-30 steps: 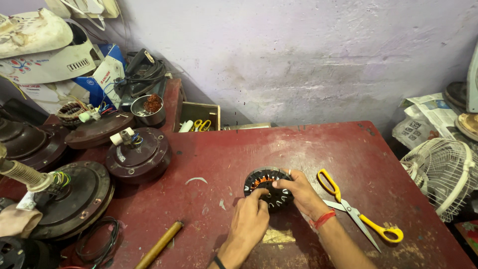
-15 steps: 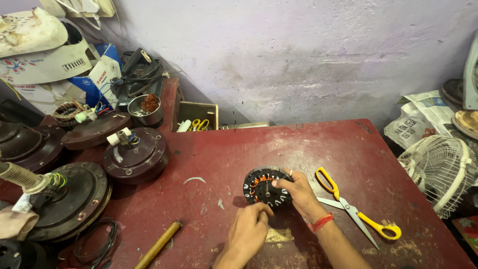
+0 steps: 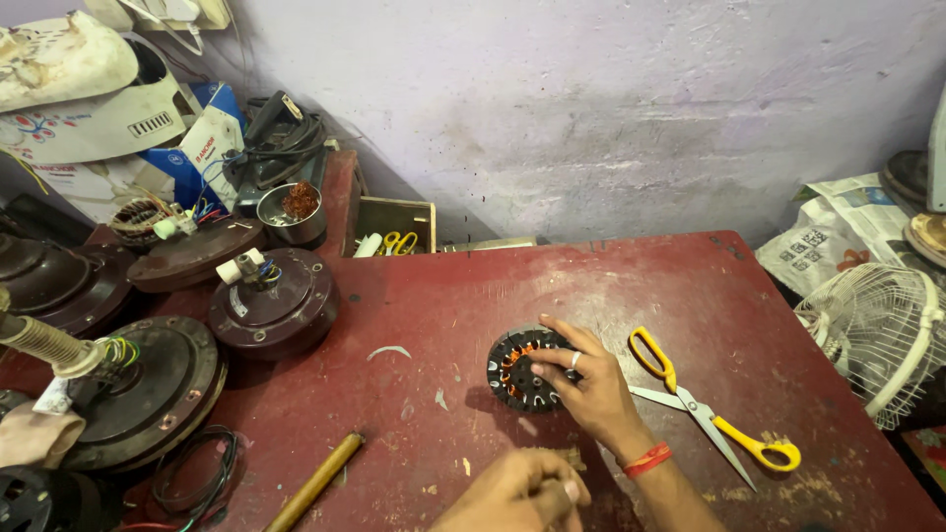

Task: The person uses yellow-handled scissors to trim copper wire on a small motor stator, then uses fingers to press and adjust the wire ends into the stator slots. The work is performed on a red workbench with other motor parts and tools nearby.

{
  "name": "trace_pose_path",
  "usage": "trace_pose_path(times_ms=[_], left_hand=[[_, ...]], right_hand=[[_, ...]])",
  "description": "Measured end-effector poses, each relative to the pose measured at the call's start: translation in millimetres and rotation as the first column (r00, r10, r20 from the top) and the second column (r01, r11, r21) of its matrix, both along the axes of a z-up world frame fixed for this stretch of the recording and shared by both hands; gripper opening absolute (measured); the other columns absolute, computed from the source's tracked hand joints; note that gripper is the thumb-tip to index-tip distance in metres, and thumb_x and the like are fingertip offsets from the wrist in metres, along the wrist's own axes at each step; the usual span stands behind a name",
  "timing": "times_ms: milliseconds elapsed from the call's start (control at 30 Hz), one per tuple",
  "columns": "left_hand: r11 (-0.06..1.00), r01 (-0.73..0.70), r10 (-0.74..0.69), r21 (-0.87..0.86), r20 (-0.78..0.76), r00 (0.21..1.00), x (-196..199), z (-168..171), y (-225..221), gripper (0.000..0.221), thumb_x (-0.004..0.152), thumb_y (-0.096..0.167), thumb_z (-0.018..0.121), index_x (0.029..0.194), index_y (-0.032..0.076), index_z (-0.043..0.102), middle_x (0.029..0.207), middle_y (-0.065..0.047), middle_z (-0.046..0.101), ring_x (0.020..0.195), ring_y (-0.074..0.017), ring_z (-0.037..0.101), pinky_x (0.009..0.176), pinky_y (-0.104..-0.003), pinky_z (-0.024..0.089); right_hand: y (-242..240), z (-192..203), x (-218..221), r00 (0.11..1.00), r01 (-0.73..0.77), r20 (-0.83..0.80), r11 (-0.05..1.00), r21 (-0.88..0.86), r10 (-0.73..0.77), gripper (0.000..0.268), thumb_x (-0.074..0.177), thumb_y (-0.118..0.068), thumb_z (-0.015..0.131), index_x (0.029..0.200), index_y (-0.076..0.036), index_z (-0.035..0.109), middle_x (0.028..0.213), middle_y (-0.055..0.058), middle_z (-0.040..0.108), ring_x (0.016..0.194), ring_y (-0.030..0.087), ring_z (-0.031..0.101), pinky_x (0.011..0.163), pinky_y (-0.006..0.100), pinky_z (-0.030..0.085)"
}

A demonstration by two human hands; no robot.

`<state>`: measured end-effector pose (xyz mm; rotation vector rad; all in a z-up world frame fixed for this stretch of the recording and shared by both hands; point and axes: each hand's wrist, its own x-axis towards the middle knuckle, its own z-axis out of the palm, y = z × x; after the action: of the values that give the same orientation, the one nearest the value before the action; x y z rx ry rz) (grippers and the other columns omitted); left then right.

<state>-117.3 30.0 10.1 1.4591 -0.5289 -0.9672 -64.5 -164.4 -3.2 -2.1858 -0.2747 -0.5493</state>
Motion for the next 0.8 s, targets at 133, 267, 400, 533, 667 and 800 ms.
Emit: trace_pose_path(times_ms=[133,267,400,533,667,800], left_hand=[[0.979,-0.202,0.197,-0.039,-0.106,0.975,13.6,25.0,1.6,0.024,0.105,0.021,0.056,0.102,0.0,0.068,0.067,-0.006,0.068,0.059,-0.0117,0.064,0.059,-0.028,0.051],[0.88,-0.458,0.459,-0.126,-0.025,0.888,35.8,33.6,-5.5,0.028,0.104,0.021,0.054,0.101,0.0,0.071,0.06,-0.004,0.062,0.051,-0.0109,0.06,0.051,-0.026,0.049],[0.765,-0.632,0.638,-0.125,0.008,0.77,60.9,24.0,-22.4,0.03,0.102,0.024,0.053,0.097,0.0,0.07,0.055,-0.003,0.059,0.045,-0.0116,0.058,0.044,-0.029,0.051],[0.718,-0.693,0.696,-0.07,0.084,0.713,77.0,8.0,-38.2,0.035,0.103,0.027,0.055,0.09,-0.002,0.069,0.054,-0.004,0.06,0.044,-0.0112,0.059,0.043,-0.028,0.048],[0.721,-0.693,0.691,-0.012,0.094,0.717,86.4,-4.5,-50.6,0.04,0.103,0.031,0.055,0.083,-0.002,0.068,0.054,-0.004,0.061,0.043,-0.0119,0.059,0.041,-0.029,0.047],[0.733,-0.679,0.667,0.053,0.146,0.731,91.6,-15.3,-55.5,0.045,0.103,0.036,0.054,0.078,0.001,0.068,0.051,-0.006,0.06,0.041,-0.013,0.058,0.041,-0.029,0.046]], right_hand=[[-8.3,-4.4,0.7,1.0,-0.027,-0.01,1.0,-0.005,0.027,0.023,0.078,-0.016,0.083,0.101,-0.011,0.083,0.143,0.011,0.063,0.129,0.029,0.06,0.107,0.038,0.047],[-11.6,-4.7,-2.9,0.996,-0.086,-0.031,0.996,0.014,0.086,0.021,0.079,-0.008,0.08,0.099,-0.006,0.084,0.147,0.014,0.059,0.137,0.031,0.053,0.111,0.04,0.04],[-11.2,-4.3,-1.3,0.993,-0.066,-0.089,0.984,0.163,0.082,0.022,0.083,-0.005,0.076,0.105,-0.003,0.08,0.146,0.011,0.063,0.135,0.027,0.057,0.111,0.037,0.043],[-8.0,-8.5,2.9,0.987,0.042,-0.16,0.924,0.379,0.021,0.035,0.084,0.002,0.073,0.12,-0.001,0.07,0.133,0.011,0.071,0.124,0.023,0.066,0.106,0.034,0.05],[-6.3,-13.1,6.8,0.998,0.039,-0.061,0.87,0.492,-0.01,0.046,0.083,0.006,0.073,0.125,0.002,0.053,0.127,0.01,0.071,0.122,0.018,0.066,0.105,0.031,0.052],[-8.5,-13.2,7.3,0.995,0.047,-0.102,0.88,0.473,0.001,0.04,0.085,0.005,0.073,0.123,0.001,0.066,0.124,0.01,0.074,0.112,0.016,0.071,0.097,0.031,0.058]])
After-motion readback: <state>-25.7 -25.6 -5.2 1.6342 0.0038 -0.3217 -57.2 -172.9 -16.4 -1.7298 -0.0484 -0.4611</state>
